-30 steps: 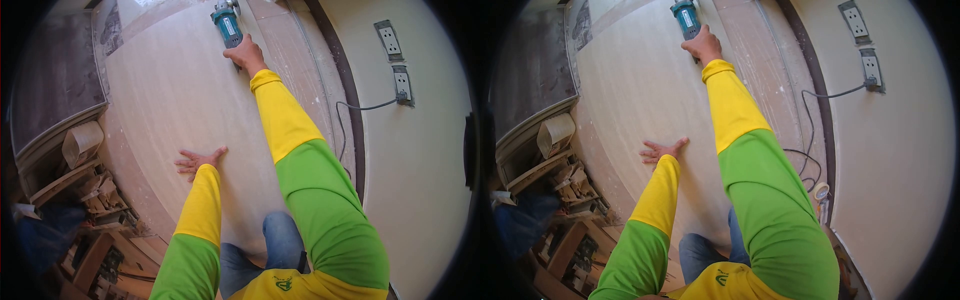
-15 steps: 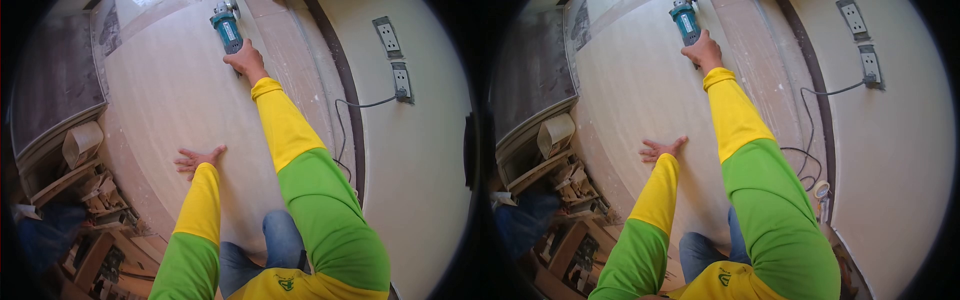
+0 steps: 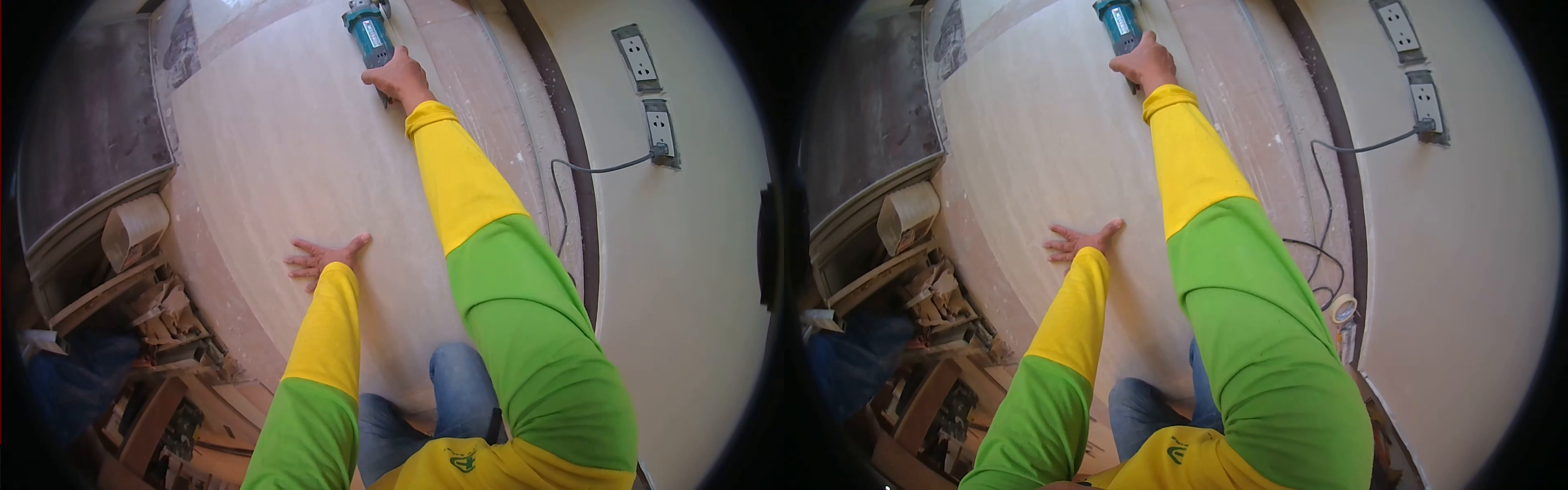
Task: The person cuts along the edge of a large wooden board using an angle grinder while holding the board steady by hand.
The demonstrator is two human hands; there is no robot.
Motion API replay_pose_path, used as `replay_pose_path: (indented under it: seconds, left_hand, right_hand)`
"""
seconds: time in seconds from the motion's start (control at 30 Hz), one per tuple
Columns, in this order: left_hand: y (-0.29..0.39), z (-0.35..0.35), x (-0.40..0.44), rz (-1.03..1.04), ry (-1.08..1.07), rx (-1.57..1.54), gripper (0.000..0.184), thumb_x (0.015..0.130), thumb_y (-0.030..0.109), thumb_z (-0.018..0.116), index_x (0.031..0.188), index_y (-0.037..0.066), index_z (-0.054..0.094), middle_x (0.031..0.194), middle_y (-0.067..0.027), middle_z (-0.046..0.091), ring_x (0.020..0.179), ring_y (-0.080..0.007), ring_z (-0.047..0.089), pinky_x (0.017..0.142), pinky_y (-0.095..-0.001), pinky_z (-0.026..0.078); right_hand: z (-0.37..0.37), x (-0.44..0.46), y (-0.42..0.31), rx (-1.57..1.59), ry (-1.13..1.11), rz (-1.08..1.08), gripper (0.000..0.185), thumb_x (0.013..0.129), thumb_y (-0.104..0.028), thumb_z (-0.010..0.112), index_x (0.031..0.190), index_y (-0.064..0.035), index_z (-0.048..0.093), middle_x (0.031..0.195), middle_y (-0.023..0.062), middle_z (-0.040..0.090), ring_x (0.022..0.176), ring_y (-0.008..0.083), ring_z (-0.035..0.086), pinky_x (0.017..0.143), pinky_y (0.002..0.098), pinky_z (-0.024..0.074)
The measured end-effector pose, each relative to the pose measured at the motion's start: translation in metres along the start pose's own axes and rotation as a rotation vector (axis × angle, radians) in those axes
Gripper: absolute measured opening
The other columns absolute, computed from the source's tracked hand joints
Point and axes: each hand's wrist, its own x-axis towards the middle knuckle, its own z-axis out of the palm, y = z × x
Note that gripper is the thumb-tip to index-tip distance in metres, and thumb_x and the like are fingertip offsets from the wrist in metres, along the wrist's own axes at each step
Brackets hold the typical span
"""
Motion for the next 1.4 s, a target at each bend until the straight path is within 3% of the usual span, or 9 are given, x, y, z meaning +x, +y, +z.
replay_pose_path:
  seconds: [0.6, 1.1, 1.17, 1.4]
  left_hand:
    - [0.000, 0.002, 0.003, -0.005, -0.001, 0.004, 0.174, 0.035, 0.079, 0.089, 0.163, 0.021, -0.013, 0.168, -0.0222, -0.016, 0.155, -0.0459, -0.013, 0.116, -0.0744, 0.013]
    - [0.001, 0.003, 0.001, -0.002, 0.013, 0.007, 0.172, 0.036, 0.080, 0.088, 0.163, 0.022, -0.013, 0.168, -0.0225, -0.017, 0.154, -0.0463, -0.013, 0.115, -0.0755, 0.013]
    - [0.000, 0.003, 0.001, -0.005, 0.015, 0.013, 0.171, 0.037, 0.080, 0.088, 0.163, 0.023, -0.013, 0.168, -0.0225, -0.016, 0.154, -0.0464, -0.013, 0.115, -0.0755, 0.013]
    - [0.000, 0.001, -0.001, 0.003, 0.009, 0.010, 0.172, 0.037, 0.080, 0.087, 0.163, 0.022, -0.014, 0.168, -0.0221, -0.016, 0.155, -0.0460, -0.012, 0.115, -0.0751, 0.013]
  right_hand:
    - [-0.002, -0.041, 0.014, 0.011, -0.009, 0.053, 0.088, 0.074, -0.041, 0.077, 0.146, -0.0049, 0.040, 0.132, 0.0205, 0.064, 0.121, 0.0369, 0.063, 0.104, 0.0397, 0.0492]
    - [0.000, -0.015, 0.008, 0.028, 0.032, 0.000, 0.084, 0.074, -0.041, 0.078, 0.142, -0.0052, 0.045, 0.129, 0.0203, 0.065, 0.118, 0.0358, 0.065, 0.101, 0.0384, 0.0517]
    - [-0.001, -0.006, 0.008, 0.059, 0.004, -0.006, 0.082, 0.068, -0.039, 0.077, 0.136, -0.0025, 0.049, 0.126, 0.0212, 0.066, 0.112, 0.0345, 0.068, 0.097, 0.0374, 0.0536]
    - [0.001, -0.020, 0.012, 0.038, 0.030, -0.012, 0.081, 0.068, -0.039, 0.077, 0.136, -0.0029, 0.050, 0.125, 0.0223, 0.066, 0.112, 0.0355, 0.068, 0.097, 0.0395, 0.0531]
